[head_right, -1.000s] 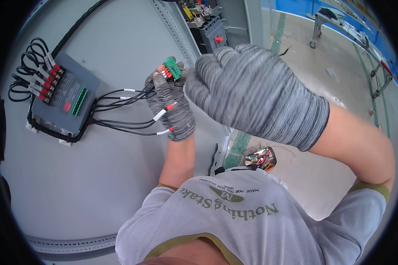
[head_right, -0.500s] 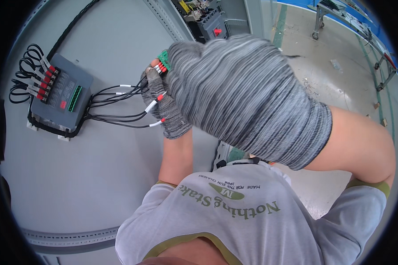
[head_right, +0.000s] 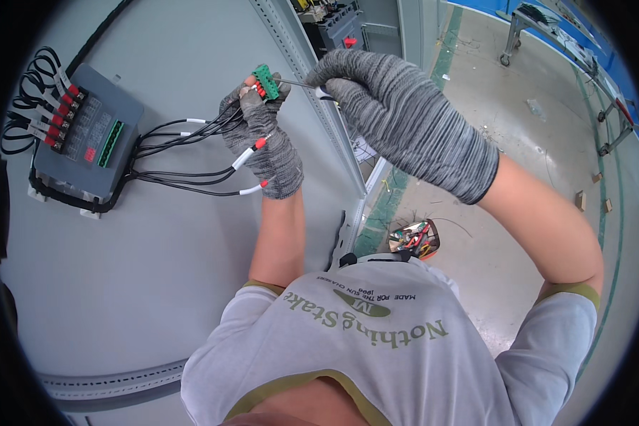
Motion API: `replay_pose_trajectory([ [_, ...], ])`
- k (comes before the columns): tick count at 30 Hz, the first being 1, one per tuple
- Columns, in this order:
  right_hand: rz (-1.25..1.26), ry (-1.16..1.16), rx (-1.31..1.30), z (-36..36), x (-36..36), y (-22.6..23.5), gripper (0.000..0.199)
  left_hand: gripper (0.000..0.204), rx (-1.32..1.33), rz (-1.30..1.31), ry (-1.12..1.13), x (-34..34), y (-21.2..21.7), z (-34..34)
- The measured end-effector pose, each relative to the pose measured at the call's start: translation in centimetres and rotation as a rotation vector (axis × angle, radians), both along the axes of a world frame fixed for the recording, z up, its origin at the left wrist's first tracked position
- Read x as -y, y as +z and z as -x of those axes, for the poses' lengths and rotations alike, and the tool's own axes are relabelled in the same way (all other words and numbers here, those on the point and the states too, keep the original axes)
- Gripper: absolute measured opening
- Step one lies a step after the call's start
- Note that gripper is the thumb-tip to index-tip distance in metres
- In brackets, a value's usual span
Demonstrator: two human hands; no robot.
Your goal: The person connects multiple black wires with red and white connectors to a green terminal block mounted on a gray electrical panel. They use a screwdriver to tighten each terminal, working wire by wire.
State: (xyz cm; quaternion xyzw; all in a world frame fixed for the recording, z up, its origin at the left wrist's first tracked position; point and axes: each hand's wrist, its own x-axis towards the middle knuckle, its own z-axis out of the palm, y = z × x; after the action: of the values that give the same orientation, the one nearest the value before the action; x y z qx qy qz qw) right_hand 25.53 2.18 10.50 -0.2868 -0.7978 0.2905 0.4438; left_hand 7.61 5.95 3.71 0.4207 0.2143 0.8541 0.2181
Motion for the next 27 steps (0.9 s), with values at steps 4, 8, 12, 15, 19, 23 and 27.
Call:
replay_pose_trajectory([
  [4, -0.642, -0.215, 0.734, 0.1, 0.7, 2.0, 0.034, 0.018, 0.018, -0.025, -0.046, -0.3, -0.3, 0.4],
  [8, -0.935, -0.38, 1.079, 0.8, 1.4, 2.5, 0.041, 0.017, -0.014, 0.035, -0.03, 0.0, -0.4, 0.7],
  [12, -0.299, -0.093, 0.574, 0.5, -0.6, 1.1, 0.037, 0.016, -0.054, 0.003, 0.005, 0.3, -0.8, 0.8],
  [15, 0.612, 0.108, 0.106, 0.7, 0.1, 2.0, 0.035, 0.018, -0.071, -0.02, 0.02, 0.1, -0.9, 1.0],
  [19, 0.67, 0.125, 0.002, 0.7, 0.2, 1.0, 0.037, 0.018, -0.118, 0.006, 0.016, -0.1, -0.9, 1.5],
  [23, -0.774, -0.374, 0.925, 0.8, -0.6, 1.1, 0.053, 0.017, -0.115, 0.02, 0.022, -0.8, -1.2, 2.2],
  [27, -0.668, -0.404, 1.046, 2.1, 0.9, 2.2, 0.049, 0.017, -0.077, 0.07, 0.049, -0.5, -1.0, 1.7],
])
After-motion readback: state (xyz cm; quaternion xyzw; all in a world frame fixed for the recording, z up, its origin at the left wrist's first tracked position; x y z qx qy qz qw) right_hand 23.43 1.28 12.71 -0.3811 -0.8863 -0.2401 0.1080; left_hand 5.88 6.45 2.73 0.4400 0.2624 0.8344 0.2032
